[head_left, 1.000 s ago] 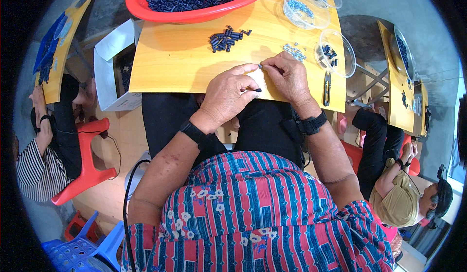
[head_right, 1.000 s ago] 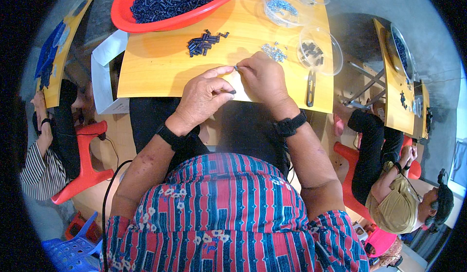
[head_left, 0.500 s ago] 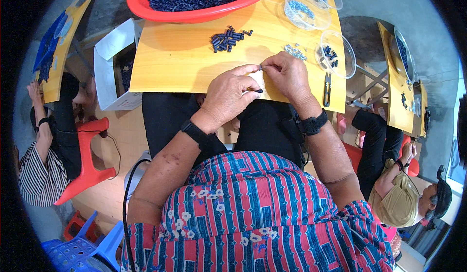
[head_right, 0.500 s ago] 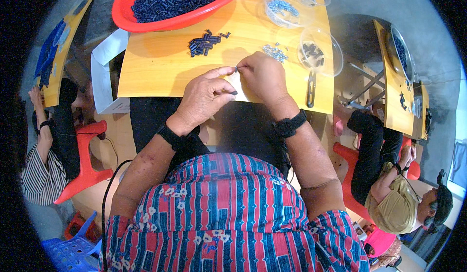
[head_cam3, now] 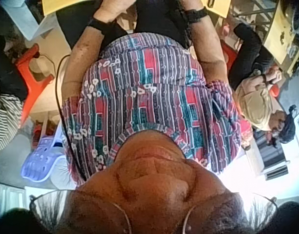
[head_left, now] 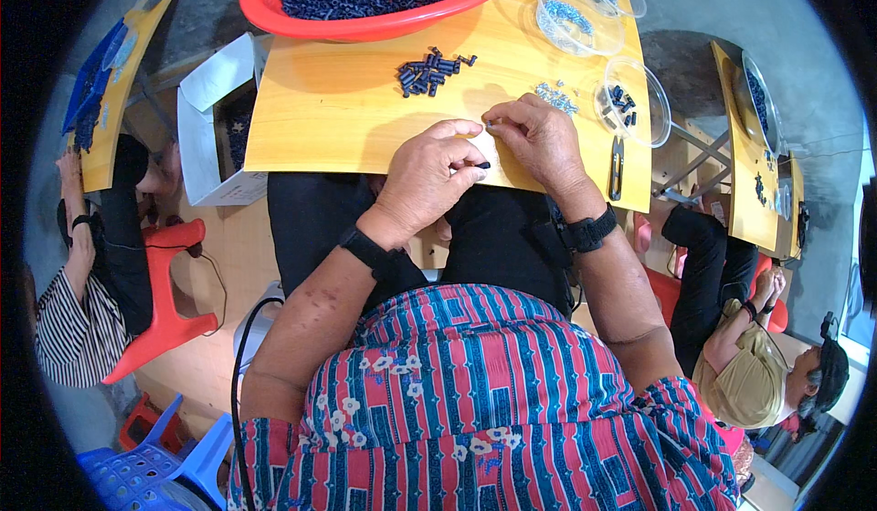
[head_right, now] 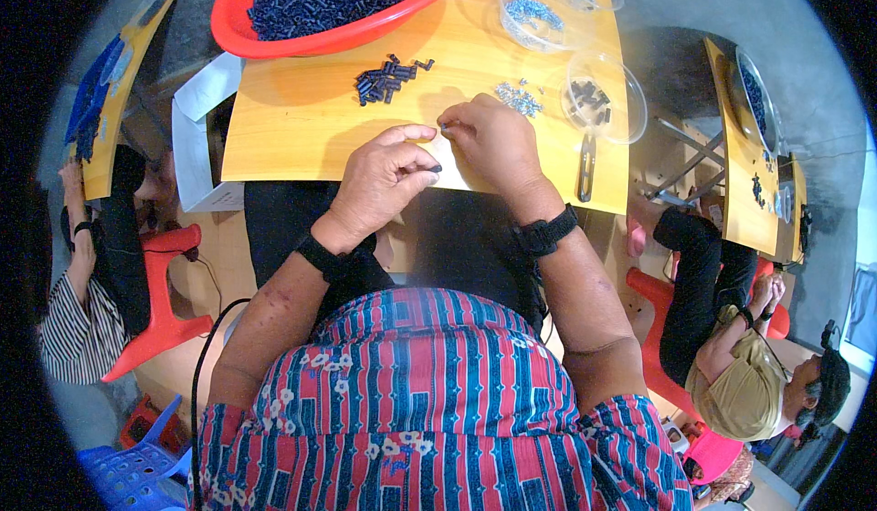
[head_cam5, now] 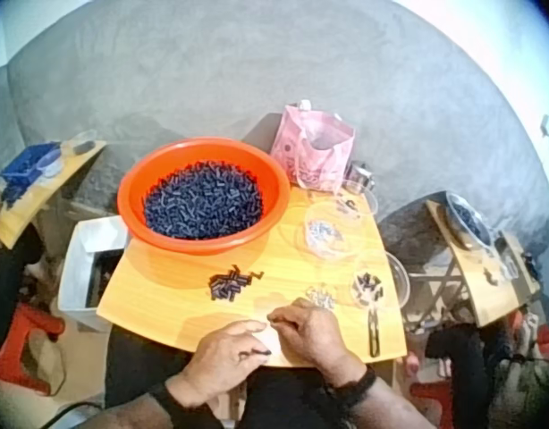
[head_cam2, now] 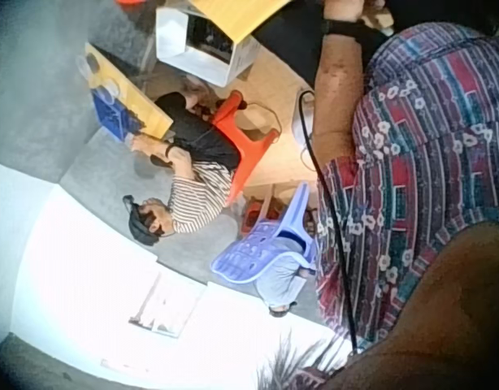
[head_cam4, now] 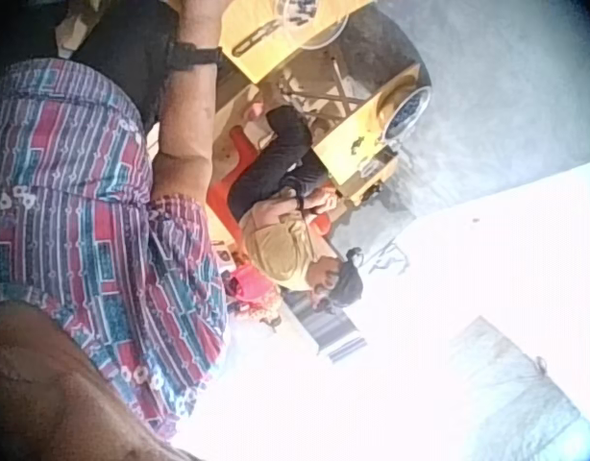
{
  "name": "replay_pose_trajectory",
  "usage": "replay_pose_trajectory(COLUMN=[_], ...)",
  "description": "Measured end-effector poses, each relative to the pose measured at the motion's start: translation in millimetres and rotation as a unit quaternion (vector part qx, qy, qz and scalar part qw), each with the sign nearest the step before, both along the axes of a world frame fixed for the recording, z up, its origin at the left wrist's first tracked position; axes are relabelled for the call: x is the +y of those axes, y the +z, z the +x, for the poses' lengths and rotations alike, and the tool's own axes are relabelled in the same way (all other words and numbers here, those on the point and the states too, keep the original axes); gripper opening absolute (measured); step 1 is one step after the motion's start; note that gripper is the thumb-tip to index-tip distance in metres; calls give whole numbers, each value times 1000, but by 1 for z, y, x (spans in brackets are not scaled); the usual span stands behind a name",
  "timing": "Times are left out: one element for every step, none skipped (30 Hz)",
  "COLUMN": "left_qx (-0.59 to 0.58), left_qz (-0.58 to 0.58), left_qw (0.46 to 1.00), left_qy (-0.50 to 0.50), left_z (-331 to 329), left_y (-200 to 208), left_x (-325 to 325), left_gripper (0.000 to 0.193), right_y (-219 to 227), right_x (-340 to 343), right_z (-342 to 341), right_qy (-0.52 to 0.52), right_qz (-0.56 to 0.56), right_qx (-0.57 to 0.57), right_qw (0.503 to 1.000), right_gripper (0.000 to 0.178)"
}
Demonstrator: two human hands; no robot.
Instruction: Assembling small blue and white plastic components at a workstation.
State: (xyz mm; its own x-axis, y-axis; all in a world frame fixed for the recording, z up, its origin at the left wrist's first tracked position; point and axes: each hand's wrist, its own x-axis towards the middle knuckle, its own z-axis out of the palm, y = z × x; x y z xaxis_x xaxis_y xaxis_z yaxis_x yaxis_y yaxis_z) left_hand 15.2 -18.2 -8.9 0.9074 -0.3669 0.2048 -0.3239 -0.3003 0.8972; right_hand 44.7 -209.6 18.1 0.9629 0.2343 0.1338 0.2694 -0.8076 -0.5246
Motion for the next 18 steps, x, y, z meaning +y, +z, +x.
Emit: replay_pose_trajectory(left_qx=[7,13,12,27,42,41,32,22,21,22,23,21,21,21,20,31,41,41], left_qz=[-8,-15,-15,-22,-30,-30,-34,-39,-39,-42,-44,-44,-44,-43,-43,-42,-41,-42], left_qw=[1000,1000,1000,999,999,999,999,999,999,999,999,999,999,999,999,998,998,998], left_qy=[-1,-2,-1,2,5,6,11,15,16,15,14,16,17,18,19,20,20,22], left_z=[1,1,1,1,2,2,2,2,2,2,2,2,2,3,2,2,2,2], left_y=[0,0,0,0,0,-1,-2,-4,-4,-4,-5,-5,-6,-7,-4,-2,0,-1], left_x=[1,1,1,1,1,1,1,0,1,1,1,1,1,0,1,0,1,1], left_gripper=[7,8,8,8,9,9,10,10,10,10,9,9,9,9,9,10,11,11], right_y=[0,1,1,0,-2,-4,-7,-9,-7,-5,-3,-3,-2,-2,1,6,12,26], right_x=[0,0,0,1,0,0,0,0,1,4,5,5,5,4,3,0,-3,-4], right_z=[0,0,-1,-1,-2,-2,-2,-2,-3,-5,-6,-6,-7,-6,-5,-3,-1,-1], right_qy=[1,2,3,7,11,12,27,42,43,40,38,39,28,17,18,17,16,22], right_qz=[0,-1,-1,-5,-10,-10,-30,-50,-51,-54,-58,-58,-71,-84,-83,-68,-51,-25], right_qx=[3,6,5,-5,-16,-17,-44,-71,-73,-71,-70,-72,-73,-73,-74,-112,-150,-161], right_qw=[1000,1000,1000,1000,1000,1000,998,995,995,995,995,995,994,994,994,991,987,986], right_gripper=[11,10,10,10,10,10,10,11,11,10,11,11,11,11,11,9,8,10])
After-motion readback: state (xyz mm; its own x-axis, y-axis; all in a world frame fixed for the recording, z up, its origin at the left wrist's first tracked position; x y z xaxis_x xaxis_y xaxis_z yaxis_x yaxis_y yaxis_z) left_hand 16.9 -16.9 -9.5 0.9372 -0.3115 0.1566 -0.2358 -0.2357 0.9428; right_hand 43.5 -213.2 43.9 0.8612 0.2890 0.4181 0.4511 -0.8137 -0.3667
